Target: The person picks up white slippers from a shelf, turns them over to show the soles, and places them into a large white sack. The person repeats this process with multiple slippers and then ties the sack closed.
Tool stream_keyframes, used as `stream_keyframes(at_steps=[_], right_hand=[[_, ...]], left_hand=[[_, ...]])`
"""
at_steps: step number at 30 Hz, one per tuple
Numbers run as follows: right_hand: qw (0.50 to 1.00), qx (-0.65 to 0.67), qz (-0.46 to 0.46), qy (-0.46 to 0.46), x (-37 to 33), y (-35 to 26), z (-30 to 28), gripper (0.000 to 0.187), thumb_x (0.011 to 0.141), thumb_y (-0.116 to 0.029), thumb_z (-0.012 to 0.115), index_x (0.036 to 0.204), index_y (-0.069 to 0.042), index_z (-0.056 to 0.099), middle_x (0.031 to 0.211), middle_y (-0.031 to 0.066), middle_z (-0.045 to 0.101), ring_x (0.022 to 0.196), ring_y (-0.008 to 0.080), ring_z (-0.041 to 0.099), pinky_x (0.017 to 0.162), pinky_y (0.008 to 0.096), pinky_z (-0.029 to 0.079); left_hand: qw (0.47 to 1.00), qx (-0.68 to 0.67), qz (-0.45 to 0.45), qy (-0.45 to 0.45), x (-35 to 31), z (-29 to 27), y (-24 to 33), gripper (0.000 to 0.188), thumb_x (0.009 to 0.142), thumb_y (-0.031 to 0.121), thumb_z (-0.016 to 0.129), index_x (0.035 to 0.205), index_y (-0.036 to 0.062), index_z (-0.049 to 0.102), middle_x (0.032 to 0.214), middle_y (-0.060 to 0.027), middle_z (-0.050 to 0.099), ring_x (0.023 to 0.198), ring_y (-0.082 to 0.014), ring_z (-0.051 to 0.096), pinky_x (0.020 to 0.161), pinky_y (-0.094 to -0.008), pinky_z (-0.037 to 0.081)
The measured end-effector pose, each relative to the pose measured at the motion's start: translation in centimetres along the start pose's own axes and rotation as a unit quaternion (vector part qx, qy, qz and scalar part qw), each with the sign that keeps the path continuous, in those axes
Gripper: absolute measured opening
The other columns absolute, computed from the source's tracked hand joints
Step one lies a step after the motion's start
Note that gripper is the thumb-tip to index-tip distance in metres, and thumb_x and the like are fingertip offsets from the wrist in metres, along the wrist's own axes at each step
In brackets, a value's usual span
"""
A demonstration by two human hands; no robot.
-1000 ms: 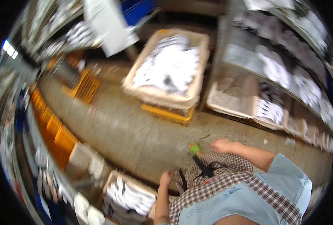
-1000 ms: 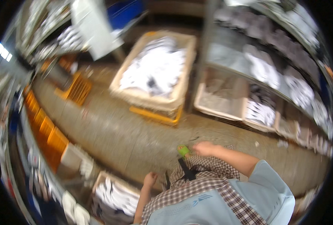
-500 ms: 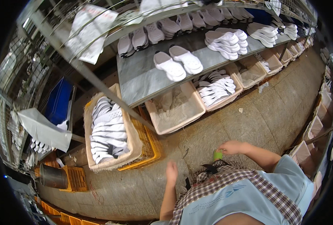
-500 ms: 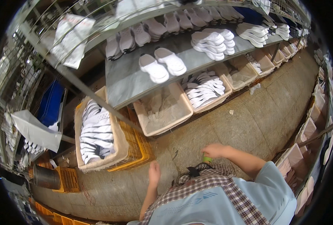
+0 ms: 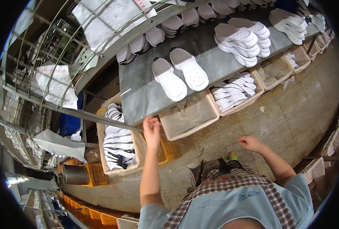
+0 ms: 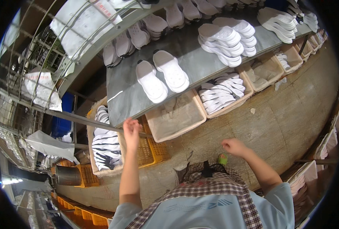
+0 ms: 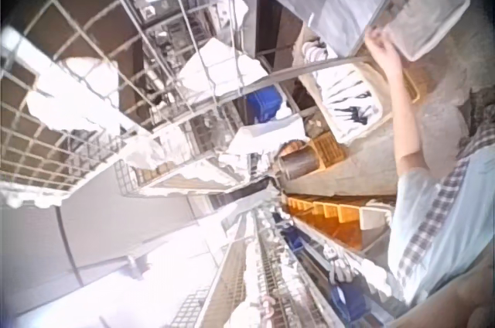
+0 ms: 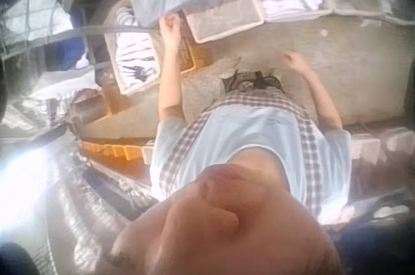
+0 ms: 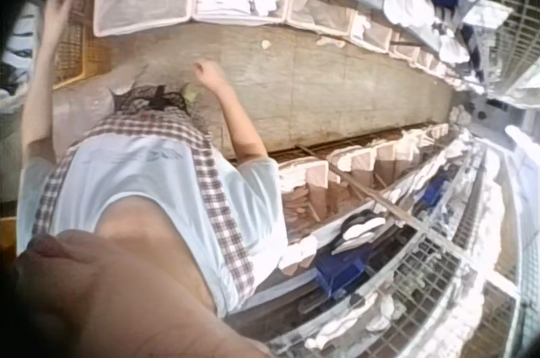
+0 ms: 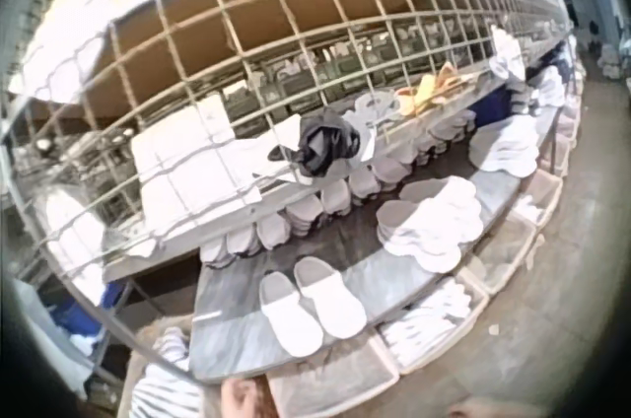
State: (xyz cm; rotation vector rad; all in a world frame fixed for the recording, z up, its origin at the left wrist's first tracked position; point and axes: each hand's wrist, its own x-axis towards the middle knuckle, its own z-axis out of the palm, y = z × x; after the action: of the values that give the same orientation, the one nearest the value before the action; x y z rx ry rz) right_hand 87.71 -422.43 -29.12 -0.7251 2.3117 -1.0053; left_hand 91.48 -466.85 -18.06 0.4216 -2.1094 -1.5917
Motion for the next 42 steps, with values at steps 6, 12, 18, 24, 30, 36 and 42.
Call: stream_keyframes(at_steps=[6, 12, 18, 24, 30, 36, 42], right_hand=[[0.997, -0.002, 0.071, 0.005, 1.4, 0.0, 2.1, 0.019, 0.079, -0.017, 0.058, 0.093, -0.006, 0.062, 0.087, 0.0163, 0.063, 0.082, 0.0339, 0.060, 0.071, 0.0396, 0.048], [0.979, 0.014, 0.184, 0.089, 2.4, -3.1, 6.4, 0.017, 0.077, -0.015, 0.059, 0.091, -0.006, 0.063, 0.085, 0.0161, 0.063, 0.081, 0.0341, 0.060, 0.070, 0.0418, 0.048], [0.955, 0.066, 0.255, 0.136, 4.6, -8.1, 11.9, 0.017, 0.078, -0.015, 0.058, 0.091, -0.008, 0.064, 0.086, 0.0156, 0.064, 0.081, 0.0340, 0.060, 0.071, 0.0419, 0.048], [0.942, 0.086, 0.311, 0.090, 4.5, -11.3, 15.4, 0.019, 0.078, -0.016, 0.057, 0.095, -0.010, 0.064, 0.088, 0.0161, 0.063, 0.083, 0.0345, 0.060, 0.072, 0.0418, 0.048], [0.961, 0.080, 0.227, 0.134, 5.1, -11.2, 16.3, 0.015, 0.078, -0.011, 0.058, 0.090, -0.004, 0.063, 0.088, 0.0187, 0.062, 0.084, 0.0360, 0.059, 0.073, 0.0412, 0.047], [0.978, 0.067, 0.179, 0.085, 6.0, -11.5, 14.8, 0.017, 0.082, -0.012, 0.057, 0.095, -0.002, 0.062, 0.091, 0.0182, 0.062, 0.084, 0.0355, 0.060, 0.071, 0.0398, 0.048], [0.990, 0.121, 0.067, 0.014, 8.2, -13.0, 15.2, 0.024, 0.085, -0.018, 0.058, 0.104, -0.002, 0.060, 0.099, 0.0152, 0.062, 0.090, 0.0291, 0.061, 0.074, 0.0356, 0.048]], left_hand=[[0.997, -0.011, 0.056, 0.052, 15.6, -2.1, -0.9, 0.041, 0.090, 0.012, 0.053, 0.126, 0.0037, 0.035, 0.114, -0.0097, 0.051, 0.091, -0.0182, 0.058, 0.070, -0.0259, 0.045], [0.990, -0.128, -0.031, 0.054, 35.2, -1.6, -5.5, 0.062, 0.085, 0.030, 0.062, 0.132, 0.0133, 0.026, 0.132, -0.0104, 0.041, 0.114, -0.0281, 0.047, 0.085, -0.0429, 0.042], [0.927, -0.295, -0.227, 0.046, 49.8, -0.8, -10.7, 0.087, 0.075, 0.052, 0.065, 0.141, 0.0159, 0.023, 0.142, -0.0141, 0.024, 0.126, -0.0287, 0.031, 0.097, -0.0463, 0.035], [0.924, -0.329, -0.181, -0.072, 60.7, -0.3, -16.3, 0.064, 0.084, 0.034, 0.057, 0.135, 0.0048, 0.031, 0.134, -0.0177, 0.035, 0.119, -0.0322, 0.039, 0.089, -0.0491, 0.044], [0.890, -0.405, -0.206, 0.031, 57.0, 0.4, -16.8, 0.034, 0.084, 0.012, 0.051, 0.113, -0.0052, 0.047, 0.112, -0.0194, 0.048, 0.102, -0.0344, 0.050, 0.084, -0.0503, 0.048], [0.898, -0.392, -0.177, 0.095, 37.8, -0.6, -6.5, 0.028, 0.077, -0.007, 0.053, 0.104, -0.0034, 0.050, 0.096, -0.0171, 0.051, 0.093, -0.0341, 0.053, 0.081, -0.0545, 0.047], [0.891, -0.392, -0.213, 0.089, 15.2, -6.7, -0.7, 0.045, 0.085, -0.006, 0.049, 0.124, 0.0098, 0.034, 0.122, -0.0154, 0.046, 0.107, -0.0319, 0.051, 0.085, -0.0502, 0.048]])
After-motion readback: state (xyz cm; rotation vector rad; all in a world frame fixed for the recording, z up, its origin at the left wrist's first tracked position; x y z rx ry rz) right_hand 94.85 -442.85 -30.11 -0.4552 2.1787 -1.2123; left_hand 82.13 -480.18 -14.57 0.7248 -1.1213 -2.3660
